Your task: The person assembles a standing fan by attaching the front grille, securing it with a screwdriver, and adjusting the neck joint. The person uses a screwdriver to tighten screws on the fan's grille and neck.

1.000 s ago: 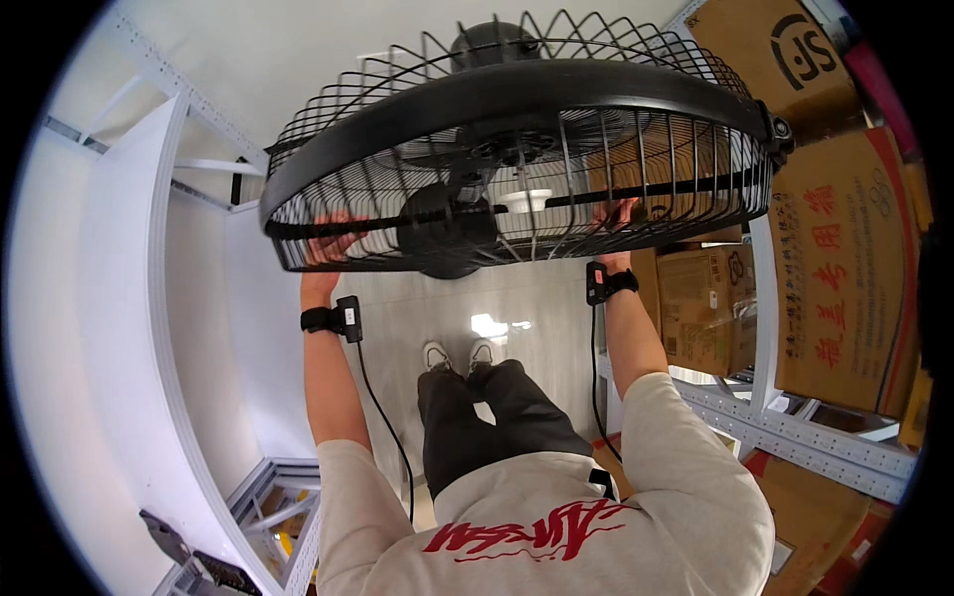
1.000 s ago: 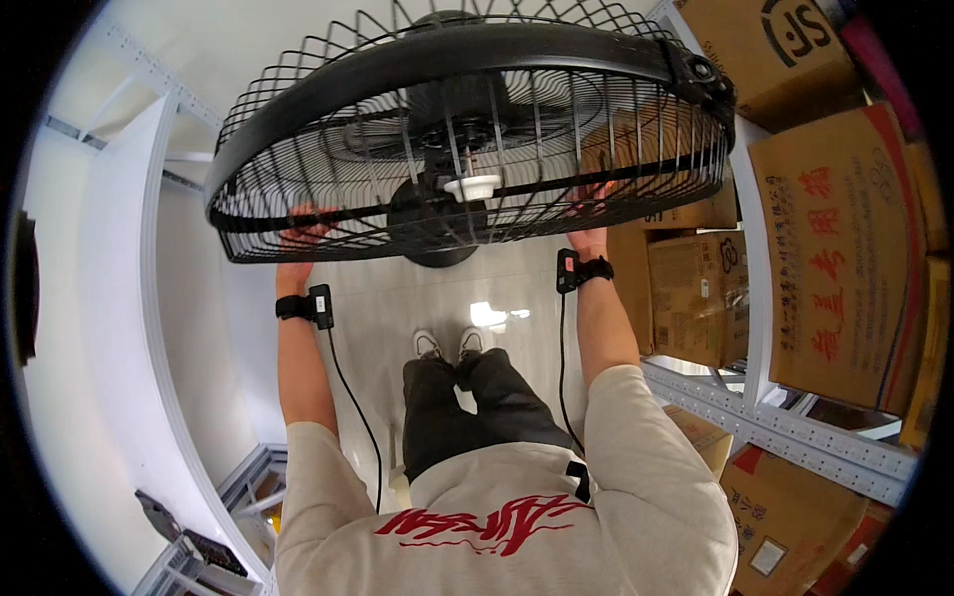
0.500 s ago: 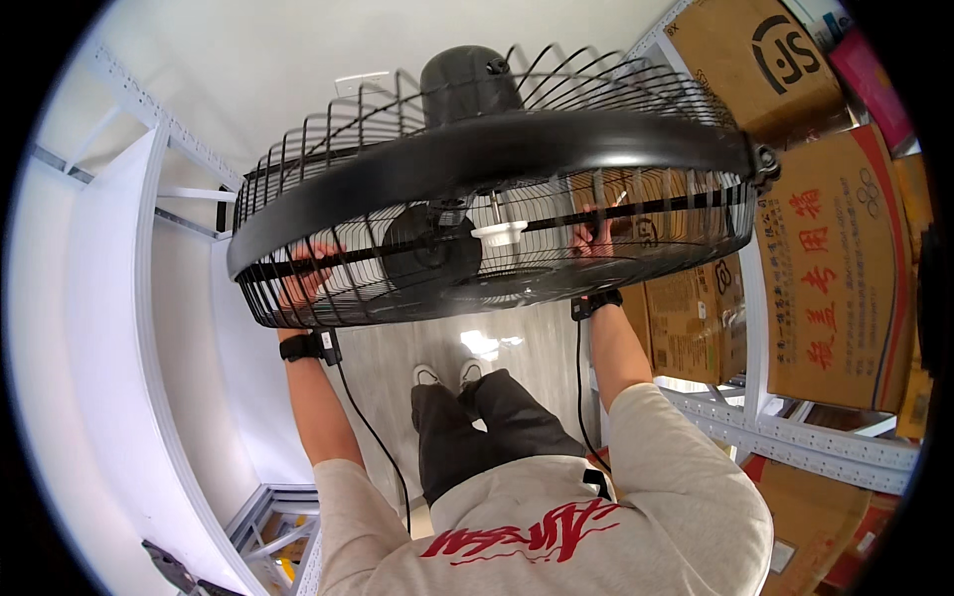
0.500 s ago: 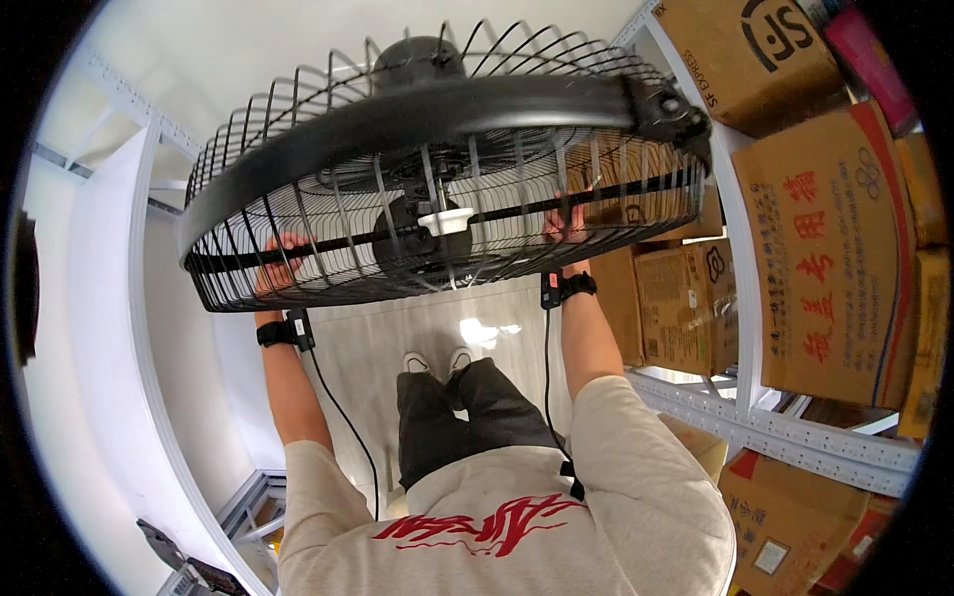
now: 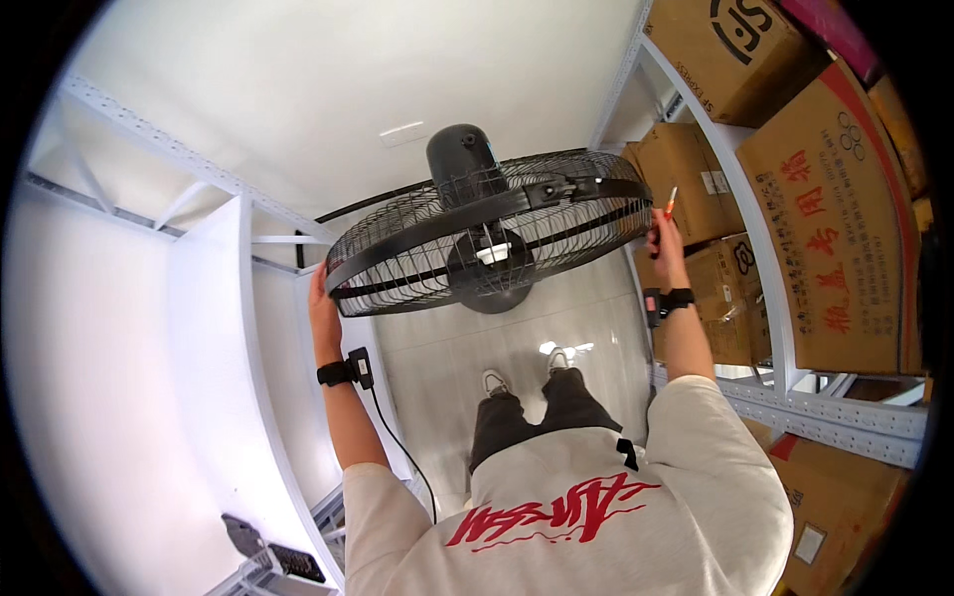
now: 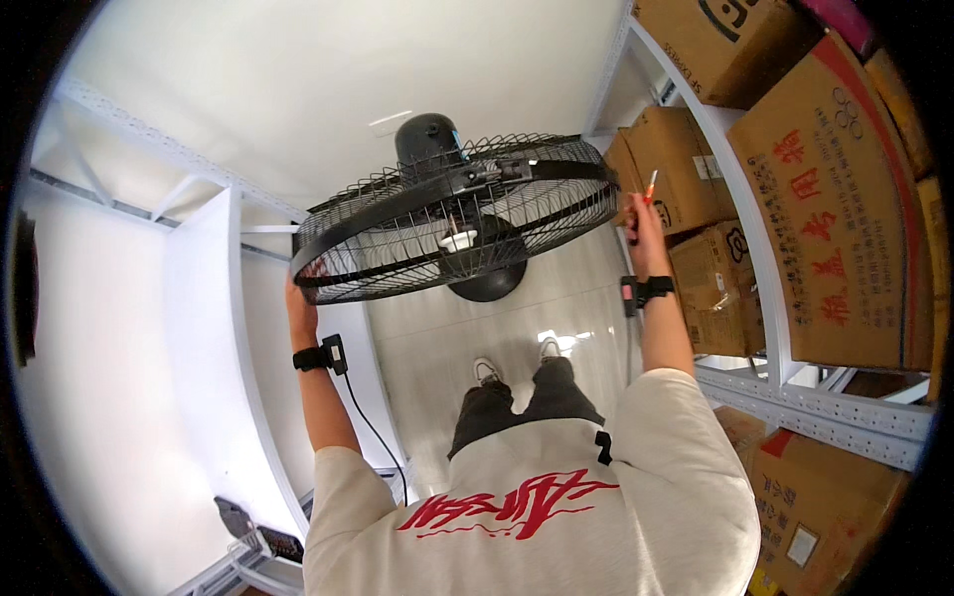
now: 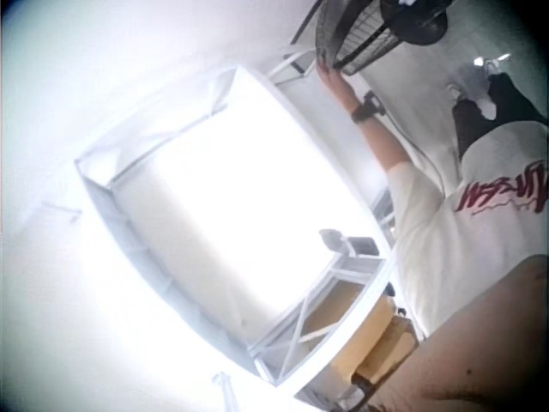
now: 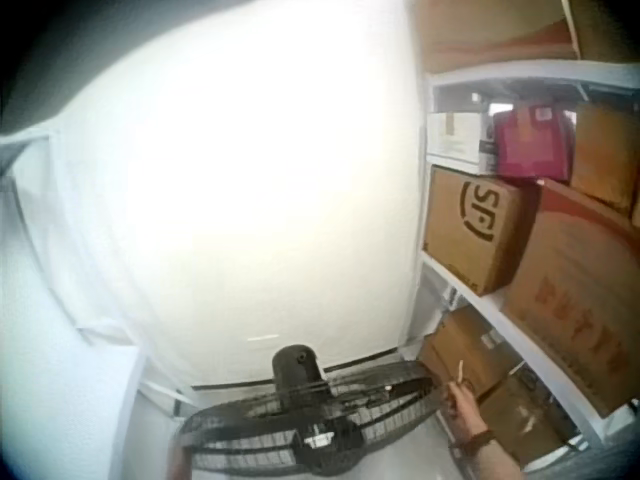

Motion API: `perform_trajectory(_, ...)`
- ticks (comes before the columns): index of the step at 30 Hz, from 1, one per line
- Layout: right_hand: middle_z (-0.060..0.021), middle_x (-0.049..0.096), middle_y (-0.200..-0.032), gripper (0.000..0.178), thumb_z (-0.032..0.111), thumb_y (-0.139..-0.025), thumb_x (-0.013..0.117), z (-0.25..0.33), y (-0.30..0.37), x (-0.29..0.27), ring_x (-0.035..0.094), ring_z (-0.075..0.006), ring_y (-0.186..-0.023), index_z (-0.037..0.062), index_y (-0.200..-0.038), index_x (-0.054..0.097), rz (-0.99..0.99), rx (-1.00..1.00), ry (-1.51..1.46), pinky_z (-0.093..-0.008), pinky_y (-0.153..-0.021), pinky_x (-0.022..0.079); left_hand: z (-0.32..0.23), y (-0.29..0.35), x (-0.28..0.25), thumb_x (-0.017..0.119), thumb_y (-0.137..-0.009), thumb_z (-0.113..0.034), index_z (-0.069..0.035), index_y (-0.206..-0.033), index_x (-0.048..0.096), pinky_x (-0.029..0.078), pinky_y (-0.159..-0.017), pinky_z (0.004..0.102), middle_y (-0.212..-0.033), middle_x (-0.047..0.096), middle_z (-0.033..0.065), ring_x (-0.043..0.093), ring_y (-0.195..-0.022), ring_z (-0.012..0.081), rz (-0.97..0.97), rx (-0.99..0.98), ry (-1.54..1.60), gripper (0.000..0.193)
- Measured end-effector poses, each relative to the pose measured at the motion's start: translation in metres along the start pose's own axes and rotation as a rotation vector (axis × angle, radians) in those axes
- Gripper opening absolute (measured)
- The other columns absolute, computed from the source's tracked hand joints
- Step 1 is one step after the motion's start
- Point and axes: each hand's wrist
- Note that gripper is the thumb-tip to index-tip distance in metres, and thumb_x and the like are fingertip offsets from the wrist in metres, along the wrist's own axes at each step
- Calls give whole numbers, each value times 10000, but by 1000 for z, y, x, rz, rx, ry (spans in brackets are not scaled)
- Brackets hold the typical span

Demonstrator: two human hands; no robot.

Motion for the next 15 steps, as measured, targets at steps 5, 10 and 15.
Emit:
perform_trajectory(5, 16, 564, -757, 269, 312, -1010, 516, 99, 25, 3, 432, -32, -598, 59, -1096, 545, 240, -355, 289, -203, -510, 341, -172, 31, 109, 558, -959, -112, -8, -1262, 559, 409, -1025, 357, -1277, 602, 119, 550, -1187, 229, -187, 468, -599, 320)
perform_trajectory(10, -27, 604, -798, 188, 189, -979, 568, 184, 104, 59, 481, -88, -626, 45, -1097, 594, 490, -695, 553, -251, -583, 412, -226, 64, 253, 744, -826, -132, -34, -1156, 642, 444, -961, 363, -1163, 648, 109, 595, -1104, 261, 88, 888, -935, 359)
perform_trajectory(15, -64, 584, -749, 199, 159, -892, 669, 211, 135, 90, 517, -170, -609, 83, -1076, 678, 576, -1035, 757, -287, -581, 429, -221, 61, 319, 805, -732, -166, -49, -1075, 684, 474, -839, 365, -1036, 670, 71, 609, -988, 274, 118, 992, -1021, 383)
Point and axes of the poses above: each hand's wrist, its own y-axis away from the middle knuckle, its own x-axis out of the palm, z = x × y
